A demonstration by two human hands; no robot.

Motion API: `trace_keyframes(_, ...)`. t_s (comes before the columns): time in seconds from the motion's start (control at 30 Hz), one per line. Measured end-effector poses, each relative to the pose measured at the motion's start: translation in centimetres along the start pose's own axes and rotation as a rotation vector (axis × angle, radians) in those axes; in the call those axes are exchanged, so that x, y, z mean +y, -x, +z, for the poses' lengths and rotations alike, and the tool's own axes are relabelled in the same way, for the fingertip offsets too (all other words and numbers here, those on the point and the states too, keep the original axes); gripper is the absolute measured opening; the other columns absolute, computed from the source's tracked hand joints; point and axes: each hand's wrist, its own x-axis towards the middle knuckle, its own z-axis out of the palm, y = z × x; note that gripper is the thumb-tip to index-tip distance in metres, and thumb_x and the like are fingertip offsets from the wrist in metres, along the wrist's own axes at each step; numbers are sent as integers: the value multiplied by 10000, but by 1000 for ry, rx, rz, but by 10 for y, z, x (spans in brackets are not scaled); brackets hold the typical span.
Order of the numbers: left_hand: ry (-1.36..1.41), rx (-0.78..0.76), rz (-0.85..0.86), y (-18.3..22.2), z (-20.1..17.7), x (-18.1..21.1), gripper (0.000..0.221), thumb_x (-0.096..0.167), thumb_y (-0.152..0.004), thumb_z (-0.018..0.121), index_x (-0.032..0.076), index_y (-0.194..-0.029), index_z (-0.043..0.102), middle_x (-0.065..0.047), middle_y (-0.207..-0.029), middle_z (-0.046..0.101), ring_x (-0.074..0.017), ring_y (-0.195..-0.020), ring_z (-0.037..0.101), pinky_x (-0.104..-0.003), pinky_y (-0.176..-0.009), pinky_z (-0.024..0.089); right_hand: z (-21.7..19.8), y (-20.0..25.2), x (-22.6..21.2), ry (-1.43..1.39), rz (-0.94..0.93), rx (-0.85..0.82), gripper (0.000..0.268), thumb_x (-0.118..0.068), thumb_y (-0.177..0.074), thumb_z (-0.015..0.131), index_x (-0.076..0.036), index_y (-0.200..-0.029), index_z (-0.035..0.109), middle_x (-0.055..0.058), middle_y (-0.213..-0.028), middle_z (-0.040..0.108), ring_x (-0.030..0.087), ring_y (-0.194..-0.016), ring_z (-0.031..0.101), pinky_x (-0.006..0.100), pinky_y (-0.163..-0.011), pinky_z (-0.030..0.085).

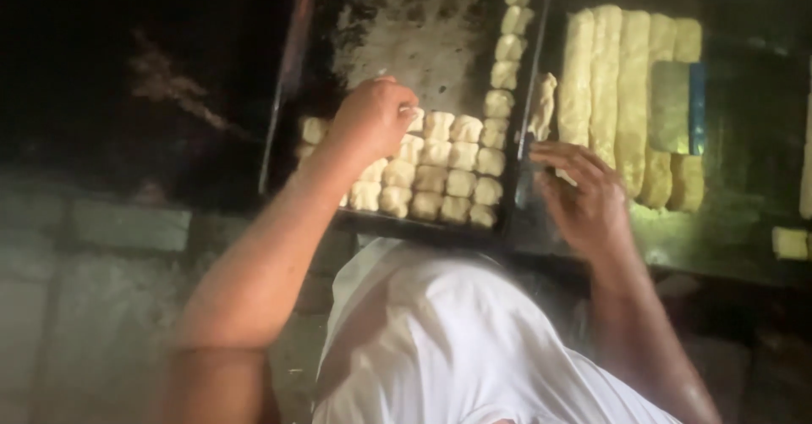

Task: Cutting and shaping dough strips into small rolls and placing them into a baking tray.

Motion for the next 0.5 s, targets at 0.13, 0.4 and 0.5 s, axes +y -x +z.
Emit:
trace_keyframes(0.13, 33, -91, 19, -7, -1, -1, 125, 91, -876, 713, 39, -966, 782, -197, -996, 718, -392, -973, 670, -452, -883, 529, -11, 51, 68, 22, 68, 101, 212, -62, -960, 694, -66, -1170, 724, 111, -1257, 736, 286, -1187, 706, 411, -1003, 579)
trace_keyframes(0.4, -43, -152, -70, -10, 2, 3, 169, 46, -884, 665, 44, -1000, 787, -178, -1037, 712, -391, -976, 673, -459, -873, 526, -97, 193, 215, 456, 223, 320, 106, -52, -1141, 692, -73, -1230, 746, 177, -1101, 736, 245, -849, 707, 354, -720, 563)
trace_keyframes(0.5, -74, -130, -80, -7, 2, 1, 163, 43, -913, 646, 38, -1012, 776, -171, -1066, 719, -376, -996, 681, -448, -901, 531, -134, 222, 255, 463, 286, 330, 55, -96, -1170, 647, -85, -1215, 677, 133, -1183, 730, 216, -993, 713, 326, -878, 568)
